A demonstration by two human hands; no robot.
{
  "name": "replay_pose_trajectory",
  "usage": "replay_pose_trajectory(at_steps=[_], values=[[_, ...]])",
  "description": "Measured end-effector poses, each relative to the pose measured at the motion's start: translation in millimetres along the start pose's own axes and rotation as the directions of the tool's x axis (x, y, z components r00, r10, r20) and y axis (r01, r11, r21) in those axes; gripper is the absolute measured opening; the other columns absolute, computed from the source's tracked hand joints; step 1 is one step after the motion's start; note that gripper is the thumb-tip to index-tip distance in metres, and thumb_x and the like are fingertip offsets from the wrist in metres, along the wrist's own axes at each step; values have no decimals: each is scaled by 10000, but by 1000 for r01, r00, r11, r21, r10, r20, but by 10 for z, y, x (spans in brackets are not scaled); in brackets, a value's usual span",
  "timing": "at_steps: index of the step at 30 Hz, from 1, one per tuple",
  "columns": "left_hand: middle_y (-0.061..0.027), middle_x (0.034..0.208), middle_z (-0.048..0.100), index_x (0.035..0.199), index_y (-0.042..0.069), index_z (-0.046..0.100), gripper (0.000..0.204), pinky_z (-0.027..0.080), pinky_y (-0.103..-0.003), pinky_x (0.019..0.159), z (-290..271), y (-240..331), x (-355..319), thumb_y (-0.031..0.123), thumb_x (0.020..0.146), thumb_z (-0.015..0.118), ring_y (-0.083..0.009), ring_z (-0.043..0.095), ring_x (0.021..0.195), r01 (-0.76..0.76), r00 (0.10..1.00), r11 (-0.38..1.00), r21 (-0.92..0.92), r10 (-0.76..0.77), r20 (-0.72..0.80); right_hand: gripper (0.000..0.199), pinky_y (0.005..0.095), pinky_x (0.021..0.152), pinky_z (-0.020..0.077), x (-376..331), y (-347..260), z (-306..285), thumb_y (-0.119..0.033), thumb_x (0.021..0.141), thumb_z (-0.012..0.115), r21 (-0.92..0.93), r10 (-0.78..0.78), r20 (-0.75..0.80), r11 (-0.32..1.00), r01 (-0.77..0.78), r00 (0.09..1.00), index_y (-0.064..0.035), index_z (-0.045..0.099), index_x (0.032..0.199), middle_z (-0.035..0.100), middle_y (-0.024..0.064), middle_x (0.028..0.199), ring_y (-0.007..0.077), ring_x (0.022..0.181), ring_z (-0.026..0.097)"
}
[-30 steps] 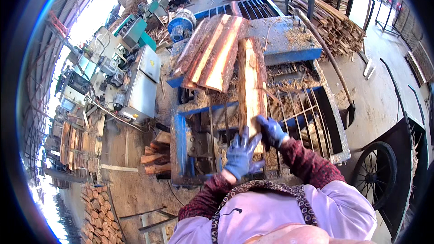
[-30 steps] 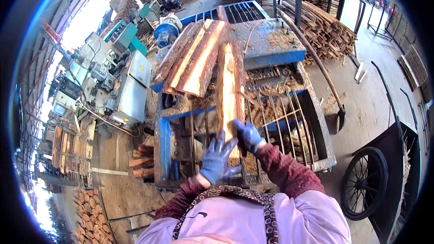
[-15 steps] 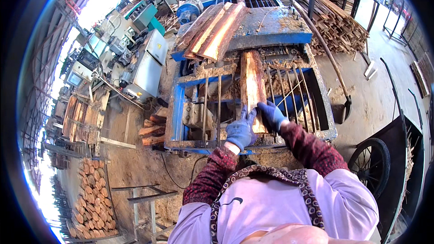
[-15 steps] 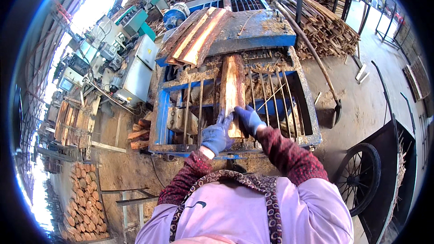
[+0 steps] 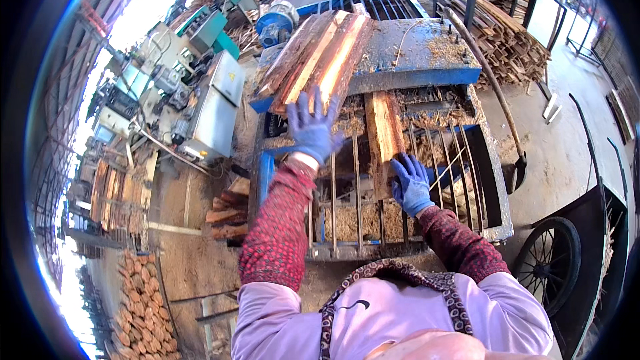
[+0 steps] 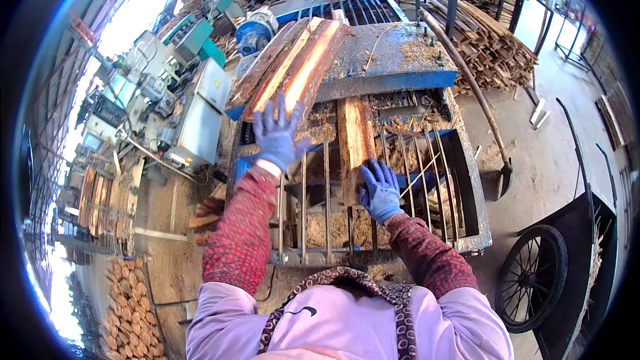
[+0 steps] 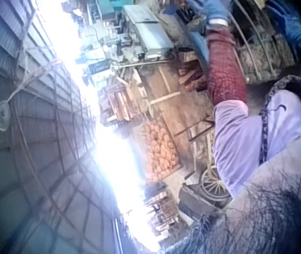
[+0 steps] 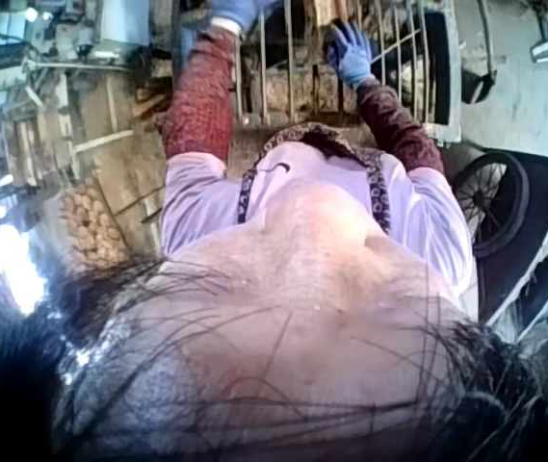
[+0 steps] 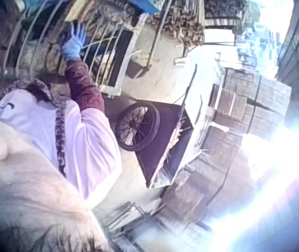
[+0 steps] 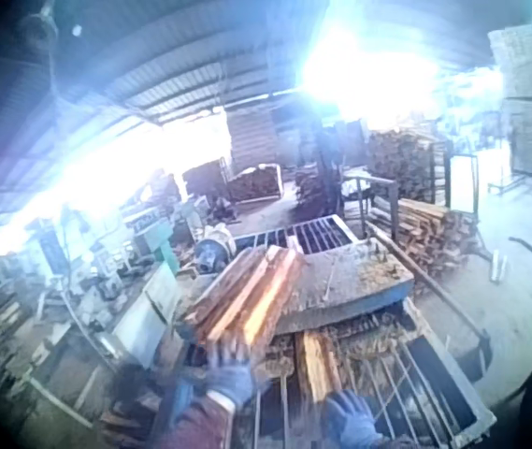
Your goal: The person picks up wooden planks from the floor and stacks them on a pile. They then carry the stacked planks to a machine and place them on the conveyor belt.
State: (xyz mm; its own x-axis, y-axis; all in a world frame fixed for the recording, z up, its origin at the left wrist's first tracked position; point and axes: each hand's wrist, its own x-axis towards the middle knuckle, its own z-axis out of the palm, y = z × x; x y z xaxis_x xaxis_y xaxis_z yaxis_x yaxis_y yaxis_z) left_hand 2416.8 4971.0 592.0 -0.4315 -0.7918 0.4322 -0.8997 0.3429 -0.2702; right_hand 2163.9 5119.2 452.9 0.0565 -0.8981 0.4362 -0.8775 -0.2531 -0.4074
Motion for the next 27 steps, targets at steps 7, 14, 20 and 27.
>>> replay_pose_trajectory(at_steps=[7, 14, 20, 27], values=[[-85, 1600, 385, 1584, 318, 360, 938, 508, -495, 840, 366, -17, 142, 352, 765, 815, -357, 507, 1216, -122, 984, 993, 8, 120, 131, 652, 511, 1162, 332, 705, 88, 280, -444, 970, 551, 99, 244, 16, 965, -244, 970, -92, 427, 1505, 461, 219, 1523, 399, 1416, 424], [-95, 1634, 334, 1570, 241, 387, 942, 476, -522, 964, -388, 1095, -1967, 434, 743, 794, -419, 483, 1283, -156, 951, 846, -510, 268, 152, 472, 349, 936, 478, 30, -439, 49, -351, 1018, 611, 845, 292, 517, -28, -533, 804, -56, 482, 1364, 599, 115, 1239, 219, 1116, 575], [-126, 1655, 308, 1580, 196, 376, 1053, 570, -475, 823, -571, 1754, -2976, 343, 652, 852, -356, 661, 1053, 52, 908, 854, -518, 176, 381, 261, 307, 692, 523, -1333, -698, -344, -284, 1007, 665, 680, 372, 723, -237, -694, 582, -44, 644, 1108, 693, 35, 914, 137, 780, 627], [-71, 1653, 334, 1586, 269, 360, 985, 553, -479, 644, -854, 1731, -2215, 259, 710, 809, -345, 700, 759, 105, 895, 872, -477, 126, 427, 368, 319, 721, 510, -834, -407, -485, -292, 993, 660, 796, 387, 572, -48, -604, 723, -17, 600, 1230, 676, 71, 1007, 168, 830, 624]])
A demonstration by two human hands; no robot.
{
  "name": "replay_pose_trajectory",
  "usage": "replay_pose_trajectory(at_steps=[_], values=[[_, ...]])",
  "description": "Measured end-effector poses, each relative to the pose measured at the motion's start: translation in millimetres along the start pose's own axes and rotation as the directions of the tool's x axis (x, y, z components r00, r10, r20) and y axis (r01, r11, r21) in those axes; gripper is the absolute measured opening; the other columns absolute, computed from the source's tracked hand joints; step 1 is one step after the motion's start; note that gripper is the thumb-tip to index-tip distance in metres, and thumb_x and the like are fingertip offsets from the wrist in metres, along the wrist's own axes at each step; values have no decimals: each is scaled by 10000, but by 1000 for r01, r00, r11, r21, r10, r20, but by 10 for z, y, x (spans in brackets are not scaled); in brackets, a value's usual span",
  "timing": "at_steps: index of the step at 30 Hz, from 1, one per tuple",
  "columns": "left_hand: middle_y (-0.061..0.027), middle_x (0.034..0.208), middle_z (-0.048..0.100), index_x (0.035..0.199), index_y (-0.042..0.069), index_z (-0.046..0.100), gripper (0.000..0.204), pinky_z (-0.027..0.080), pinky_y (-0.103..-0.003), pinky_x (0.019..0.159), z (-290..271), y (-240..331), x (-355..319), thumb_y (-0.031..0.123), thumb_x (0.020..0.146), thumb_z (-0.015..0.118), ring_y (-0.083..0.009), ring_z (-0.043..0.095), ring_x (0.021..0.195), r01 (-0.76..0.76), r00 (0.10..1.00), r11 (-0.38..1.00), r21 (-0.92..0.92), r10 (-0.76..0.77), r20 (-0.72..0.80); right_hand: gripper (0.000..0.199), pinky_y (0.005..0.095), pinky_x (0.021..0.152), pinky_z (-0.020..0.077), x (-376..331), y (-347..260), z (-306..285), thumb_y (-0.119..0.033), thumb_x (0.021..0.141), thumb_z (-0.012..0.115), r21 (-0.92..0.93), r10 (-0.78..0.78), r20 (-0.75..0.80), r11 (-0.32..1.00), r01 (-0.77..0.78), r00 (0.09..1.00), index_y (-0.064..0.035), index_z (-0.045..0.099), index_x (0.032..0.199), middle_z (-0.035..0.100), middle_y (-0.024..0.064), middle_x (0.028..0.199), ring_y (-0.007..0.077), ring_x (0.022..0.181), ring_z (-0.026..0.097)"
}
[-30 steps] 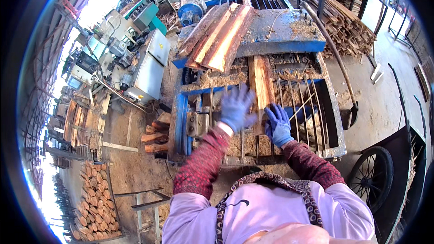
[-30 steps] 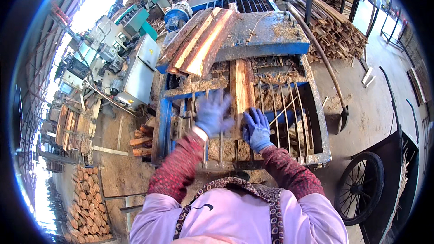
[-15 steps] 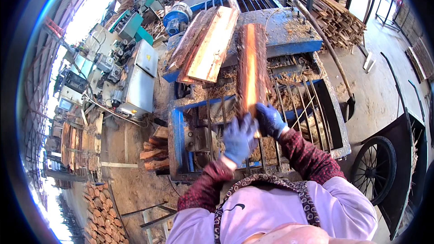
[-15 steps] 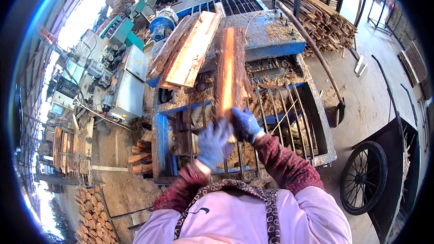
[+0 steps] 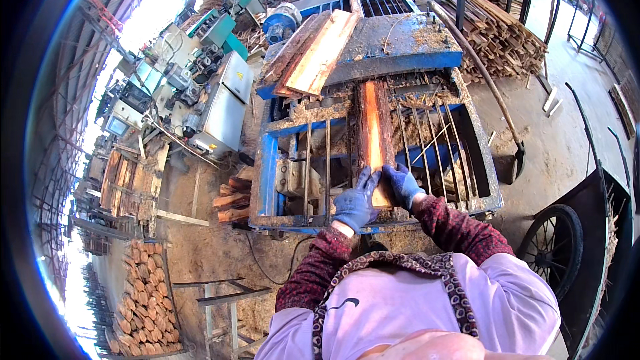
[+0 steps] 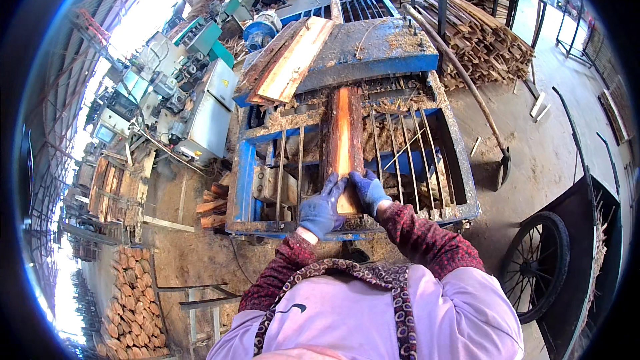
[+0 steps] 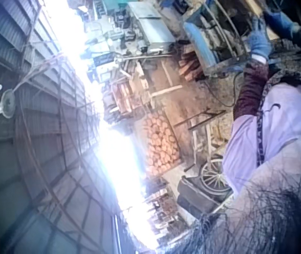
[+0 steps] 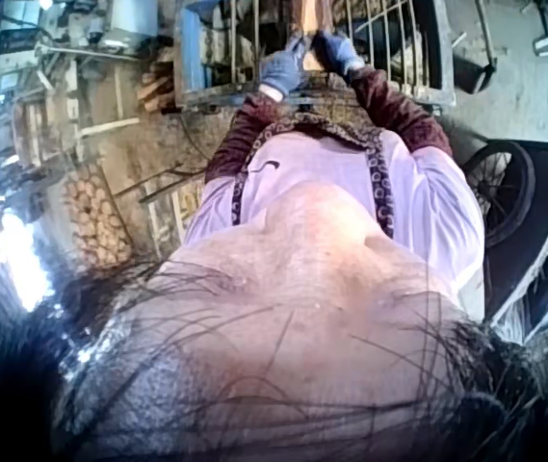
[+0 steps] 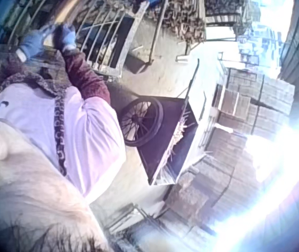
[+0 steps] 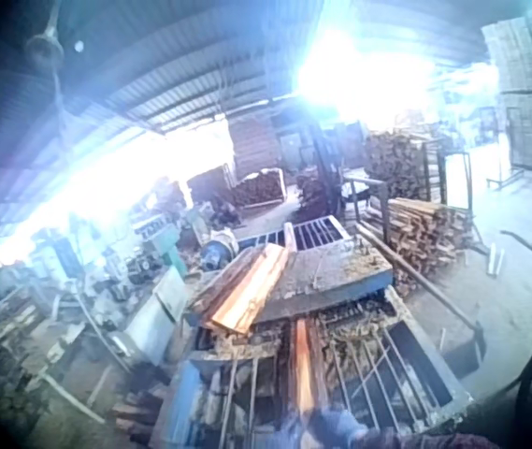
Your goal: The person picks up wooden planks from the floor and stacks them on a pile. They then carry the stacked planks to a machine and place them on the conveyor belt.
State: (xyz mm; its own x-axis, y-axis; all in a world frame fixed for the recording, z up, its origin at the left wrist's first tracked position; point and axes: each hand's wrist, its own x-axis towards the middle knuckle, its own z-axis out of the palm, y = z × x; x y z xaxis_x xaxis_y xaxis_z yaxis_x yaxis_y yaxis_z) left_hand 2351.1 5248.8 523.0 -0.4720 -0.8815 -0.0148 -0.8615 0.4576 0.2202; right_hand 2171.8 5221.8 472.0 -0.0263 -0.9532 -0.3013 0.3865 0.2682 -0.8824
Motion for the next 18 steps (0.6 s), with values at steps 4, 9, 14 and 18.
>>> replay_pose_trajectory(at_steps=[4, 9, 14, 18], values=[[-90, 1630, 372, 1565, 302, 389, 964, 574, -463, 679, -37, 74, 151, 257, 702, 816, -366, 718, 788, 19, 1000, 1000, 22, -19, -19, 520, 406, 1029, 448, -300, -148, -23, -250, 967, 656, -416, -488, -6, 795, 442, 873, 11, 522, 1397, 572, 207, 1339, 328, 1206, 553], [-107, 1640, 359, 1560, 234, 409, 910, 568, -507, 761, 152, -62, 630, 371, 743, 786, -361, 719, 907, -30, 978, 982, 186, -10, 210, 532, 513, 1161, 357, 112, 110, -132, -218, 904, 630, -889, -666, 252, 128, 440, 702, -84, 541, 1411, 494, 238, 1481, 434, 1379, 459], [-170, 1693, 174, 1609, 230, 316, 866, 120, -588, 1155, -514, -1007, 1775, 586, 874, 608, -382, 273, 1440, -185, 980, 894, 409, 201, 4, 597, 555, 1159, 335, 845, -151, -147, -221, 859, 613, -914, -642, 293, 29, 404, 709, -127, 515, 1440, 463, 213, 1518, 457, 1386, 435], [-186, 1696, 170, 1611, 258, 313, 766, 146, -640, 1216, -1014, -2148, 2809, 322, 910, 613, -426, 203, 1541, 123, 934, 707, 697, 155, -322, 595, 560, 1163, 320, 1433, -250, 6, -289, 882, 591, -955, -663, 196, 39, 295, 722, -106, 510, 1443, 459, 240, 1512, 472, 1389, 418]])
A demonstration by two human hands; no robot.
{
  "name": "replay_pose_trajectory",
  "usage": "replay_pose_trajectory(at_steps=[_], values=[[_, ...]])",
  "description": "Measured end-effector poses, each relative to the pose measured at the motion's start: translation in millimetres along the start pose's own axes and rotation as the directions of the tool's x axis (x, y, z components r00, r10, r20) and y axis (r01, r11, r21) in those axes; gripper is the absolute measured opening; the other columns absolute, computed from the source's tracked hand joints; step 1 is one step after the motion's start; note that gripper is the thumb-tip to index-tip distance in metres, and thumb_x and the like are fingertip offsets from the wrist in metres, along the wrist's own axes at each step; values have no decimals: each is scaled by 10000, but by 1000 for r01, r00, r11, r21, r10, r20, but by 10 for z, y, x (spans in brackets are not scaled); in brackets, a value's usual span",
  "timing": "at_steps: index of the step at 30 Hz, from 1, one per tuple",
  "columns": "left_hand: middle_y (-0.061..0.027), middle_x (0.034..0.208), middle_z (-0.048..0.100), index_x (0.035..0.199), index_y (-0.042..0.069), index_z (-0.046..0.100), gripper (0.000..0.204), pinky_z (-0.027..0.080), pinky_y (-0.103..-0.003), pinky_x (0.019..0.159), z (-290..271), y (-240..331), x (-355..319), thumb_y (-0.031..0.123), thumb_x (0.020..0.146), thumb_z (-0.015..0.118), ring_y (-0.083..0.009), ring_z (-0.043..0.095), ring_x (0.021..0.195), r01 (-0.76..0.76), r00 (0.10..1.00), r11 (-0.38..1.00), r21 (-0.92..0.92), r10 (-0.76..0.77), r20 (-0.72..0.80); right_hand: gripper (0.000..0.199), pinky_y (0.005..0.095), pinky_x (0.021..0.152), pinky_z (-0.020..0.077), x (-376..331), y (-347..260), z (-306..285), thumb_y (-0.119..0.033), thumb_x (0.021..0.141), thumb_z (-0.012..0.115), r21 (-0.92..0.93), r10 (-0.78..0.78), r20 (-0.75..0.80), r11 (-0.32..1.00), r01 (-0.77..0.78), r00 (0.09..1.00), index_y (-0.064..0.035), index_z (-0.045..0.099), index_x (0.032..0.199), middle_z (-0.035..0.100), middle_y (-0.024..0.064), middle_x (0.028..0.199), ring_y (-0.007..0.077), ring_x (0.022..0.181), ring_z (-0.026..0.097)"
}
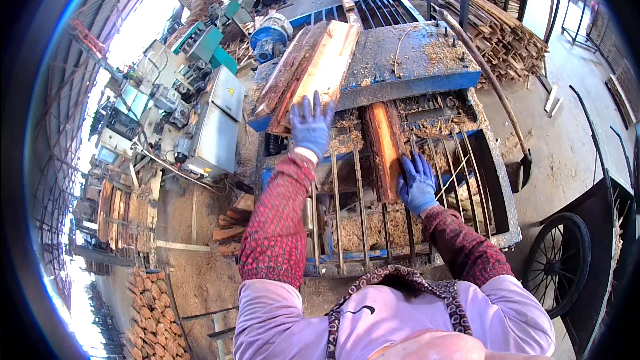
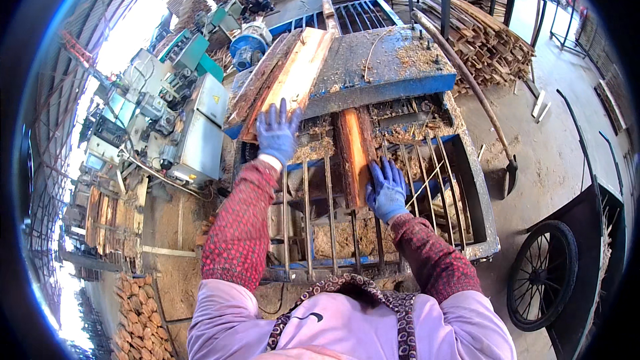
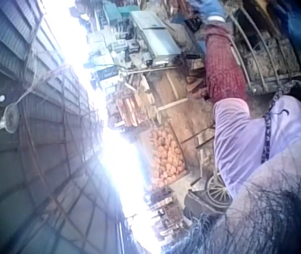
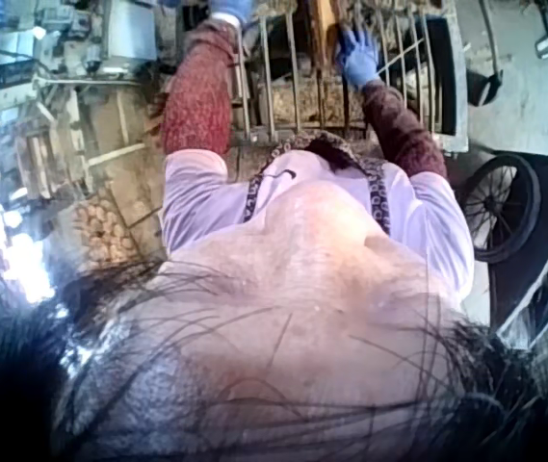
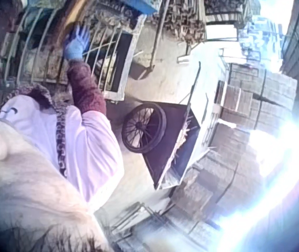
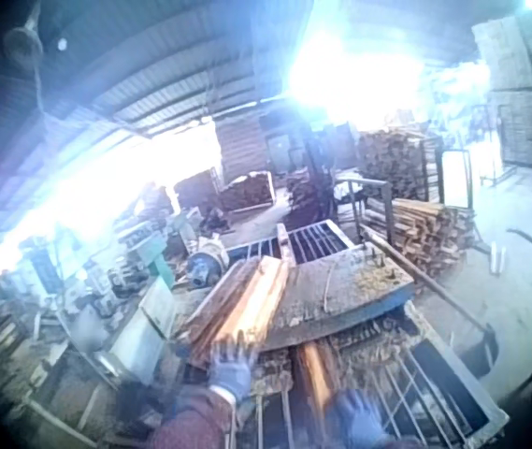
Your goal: The person picks up wooden planks from the floor and stacks them on a pile. They then carry the stacked planks to a machine and place them on the conveyor belt.
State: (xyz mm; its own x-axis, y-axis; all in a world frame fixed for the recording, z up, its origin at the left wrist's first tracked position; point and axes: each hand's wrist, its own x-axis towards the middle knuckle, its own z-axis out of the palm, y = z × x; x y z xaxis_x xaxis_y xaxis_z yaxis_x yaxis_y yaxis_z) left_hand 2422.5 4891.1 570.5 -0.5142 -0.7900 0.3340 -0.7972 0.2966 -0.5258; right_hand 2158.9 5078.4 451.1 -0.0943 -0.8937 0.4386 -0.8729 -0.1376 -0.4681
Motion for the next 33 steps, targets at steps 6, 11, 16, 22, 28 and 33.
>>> replay_pose_trajectory(at_steps=[6, 11, 16, 22, 28, 33], values=[[-191, 1499, 524, 1530, 222, 450, 668, 484, -443, 1098, -731, 64, -7, 98, 900, 633, -345, 549, 1345, 22, 998, 437, -899, -66, -7, 662, 463, 1133, 388, 225, 65, -245, -374, 969, 629, 451, 176, 110, 868, -207, 978, -20, 444, 1496, 501, 208, 1490, 362, 1349, 499], [-218, 1518, 482, 1561, 94, 339, 819, 450, -418, 1122, -1121, 842, -1634, 303, 871, 727, -350, 510, 1366, 47, 988, 0, -999, -144, 46, 504, 329, 954, 497, -137, -421, -618, -228, 1033, 616, 861, 102, 508, -65, -504, 855, -18, 455, 1463, 601, 85, 1281, 162, 1083, 604], [-279, 1540, 416, 1625, 25, 141, 1264, 439, -435, 1099, -1242, 1895, -2939, 535, 730, 873, -403, 494, 1358, 162, 984, 117, -980, 58, 169, 367, 284, 792, 536, -1336, -433, -657, -201, 1005, 666, 757, 266, 651, -156, -634, 711, -50, 565, 1324, 674, 7, 1050, 102, 866, 620], [-246, 1009, 685, 1647, 228, 166, 1215, 530, -503, 680, -1633, 2075, -3044, 524, 695, 861, -407, 691, 805, 338, 911, 529, -779, 25, 412, 184, 276, 667, 518, -1643, -222, -600, -203, 1021, 651, 660, 245, 750, -226, -716, 614, -61, 620, 1134, 666, -1, 895, 117, 765, 619], [-236, 770, 701, 1640, 271, 196, 1081, 515, -519, 610, -1967, 2005, -2496, 448, 766, 806, -412, 688, 667, 427, 791, 689, -586, 28, 611, 420, 365, 919, 486, -1370, -309, -1024, -231, 988, 664, 856, 204, 449, 182, -484, 870, -7, 545, 1323, 609, 136, 1219, 254, 1081, 586], [-236, 813, 713, 1637, 257, 203, 1050, 519, -533, 636, -1422, 2091, -2506, 512, 791, 770, -409, 704, 710, 355, 747, 761, -543, 118, 654, 645, 500, 1157, 356, -1301, -273, -972, -273, 887, 662, 388, -92, 91, 920, 50, 992, -28, 488, 1458, 448, 279, 1502, 452, 1370, 448]])
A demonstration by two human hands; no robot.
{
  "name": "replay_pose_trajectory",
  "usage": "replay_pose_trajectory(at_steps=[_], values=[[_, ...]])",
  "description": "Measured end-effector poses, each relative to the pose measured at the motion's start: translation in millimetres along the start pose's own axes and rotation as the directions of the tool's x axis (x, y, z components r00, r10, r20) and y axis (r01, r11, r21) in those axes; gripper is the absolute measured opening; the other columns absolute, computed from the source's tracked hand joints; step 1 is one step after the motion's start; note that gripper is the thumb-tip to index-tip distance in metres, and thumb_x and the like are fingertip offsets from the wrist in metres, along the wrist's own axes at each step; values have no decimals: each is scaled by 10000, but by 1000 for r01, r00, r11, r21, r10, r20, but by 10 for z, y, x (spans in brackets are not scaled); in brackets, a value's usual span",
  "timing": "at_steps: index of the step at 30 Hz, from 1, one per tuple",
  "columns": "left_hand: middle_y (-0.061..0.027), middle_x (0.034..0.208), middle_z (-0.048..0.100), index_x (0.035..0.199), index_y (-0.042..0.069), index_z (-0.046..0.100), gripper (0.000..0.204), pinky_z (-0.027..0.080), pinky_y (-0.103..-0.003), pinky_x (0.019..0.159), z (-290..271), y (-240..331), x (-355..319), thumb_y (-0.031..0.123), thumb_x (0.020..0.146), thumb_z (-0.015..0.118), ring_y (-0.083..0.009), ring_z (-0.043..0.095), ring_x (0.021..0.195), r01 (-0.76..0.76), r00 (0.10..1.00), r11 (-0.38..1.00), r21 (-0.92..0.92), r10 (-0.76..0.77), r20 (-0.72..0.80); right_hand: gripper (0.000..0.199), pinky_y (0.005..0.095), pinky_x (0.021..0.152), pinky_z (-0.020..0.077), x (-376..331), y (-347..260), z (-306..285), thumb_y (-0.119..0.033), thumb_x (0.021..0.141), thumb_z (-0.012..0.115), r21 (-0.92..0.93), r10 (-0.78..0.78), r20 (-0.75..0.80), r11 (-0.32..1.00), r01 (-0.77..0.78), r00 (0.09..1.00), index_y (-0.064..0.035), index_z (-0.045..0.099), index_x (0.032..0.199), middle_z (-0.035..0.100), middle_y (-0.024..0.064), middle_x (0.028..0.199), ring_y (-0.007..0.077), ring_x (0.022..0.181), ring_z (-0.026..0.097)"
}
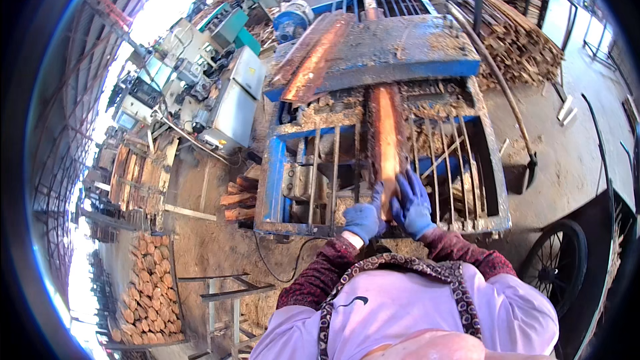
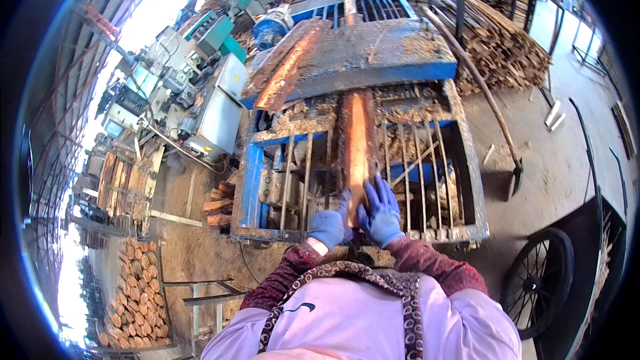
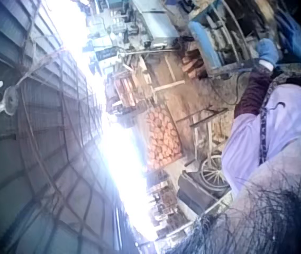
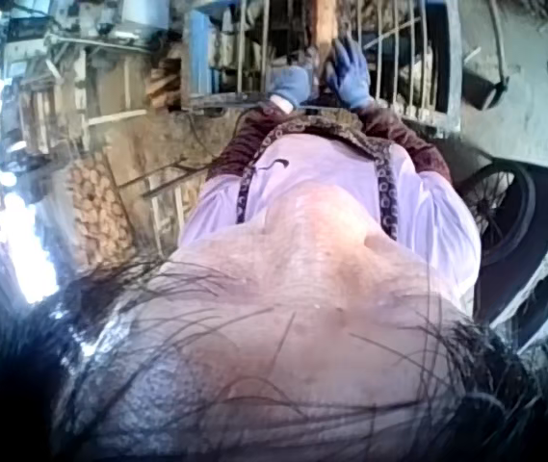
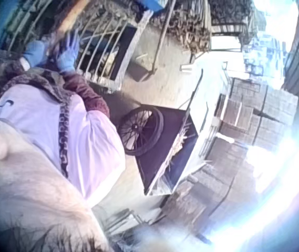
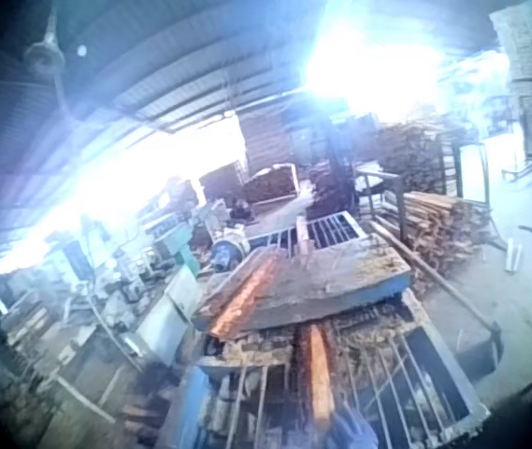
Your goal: The person picks up wooden planks from the floor and stacks them on a pile. They then carry the stacked planks to a machine and place them on the conveyor belt.
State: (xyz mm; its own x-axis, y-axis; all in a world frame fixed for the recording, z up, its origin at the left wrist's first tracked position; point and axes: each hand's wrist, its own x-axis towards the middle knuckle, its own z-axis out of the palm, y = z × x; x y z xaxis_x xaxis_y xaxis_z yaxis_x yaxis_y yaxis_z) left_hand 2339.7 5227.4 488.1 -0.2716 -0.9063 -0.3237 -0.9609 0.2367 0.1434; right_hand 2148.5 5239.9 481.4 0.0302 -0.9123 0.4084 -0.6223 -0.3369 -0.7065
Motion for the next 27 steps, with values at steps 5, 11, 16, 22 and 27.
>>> replay_pose_trajectory(at_steps=[5, 11, 16, 22, 27], values=[[-193, 1076, 707, 1384, 120, 519, 739, 517, -454, 895, -1013, -732, 972, 489, 796, 774, -379, 676, 997, -364, 719, 931, -40, 253, -647, 617, 552, 1161, 335, 438, 332, 263, -287, 864, 633, -285, -77, 17, 955, 79, 997, -108, 521, 1444, 478, 226, 1494, 460, 1367, 446], [-207, 1242, 686, 1367, 108, 610, 705, 503, -487, 989, -2822, -2089, 2602, 558, 831, 700, -374, 648, 1165, 25, 421, 991, 134, 111, -900, 613, 556, 1135, 341, 1211, 637, 566, -398, 921, 602, -335, 28, -123, 940, -68, 992, -51, 529, 1421, 502, 262, 1456, 478, 1350, 448], [-209, 1056, 729, 1211, 128, 668, 508, 551, -509, 837, -3410, -2444, 3300, 516, 882, 664, -383, 709, 967, 142, 793, 988, 60, -77, -604, 647, 549, 1141, 339, 1466, 607, 536, -443, 924, 623, -345, 99, -138, 928, -142, 986, -38, 526, 1419, 494, 292, 1452, 478, 1357, 442], [-119, 689, 659, 1077, 52, 675, 263, 474, -471, 500, -3319, -1596, 2785, 250, 934, 578, -304, 678, 656, -18, 575, 835, 550, 459, -677, 611, 458, 1128, 402, 1659, 440, 660, -376, 971, 642, 466, 343, 41, 824, -322, 939, -42, 497, 1462, 530, 227, 1458, 355, 1332, 527], [-60, 996, 621, 1130, 94, 693, 345, 454, -469, 737, -2129, -878, 1281, 293, 849, 667, -264, 596, 864, -485, 368, 690, 538, 719, -590, 559, 358, 1042, 485, 2235, 81, 733, -455, 1065, 485, 713, 136, 686, -323, -622, 715, -64, 504, 1464, 611, 125, 1379, 226, 1223, 611]])
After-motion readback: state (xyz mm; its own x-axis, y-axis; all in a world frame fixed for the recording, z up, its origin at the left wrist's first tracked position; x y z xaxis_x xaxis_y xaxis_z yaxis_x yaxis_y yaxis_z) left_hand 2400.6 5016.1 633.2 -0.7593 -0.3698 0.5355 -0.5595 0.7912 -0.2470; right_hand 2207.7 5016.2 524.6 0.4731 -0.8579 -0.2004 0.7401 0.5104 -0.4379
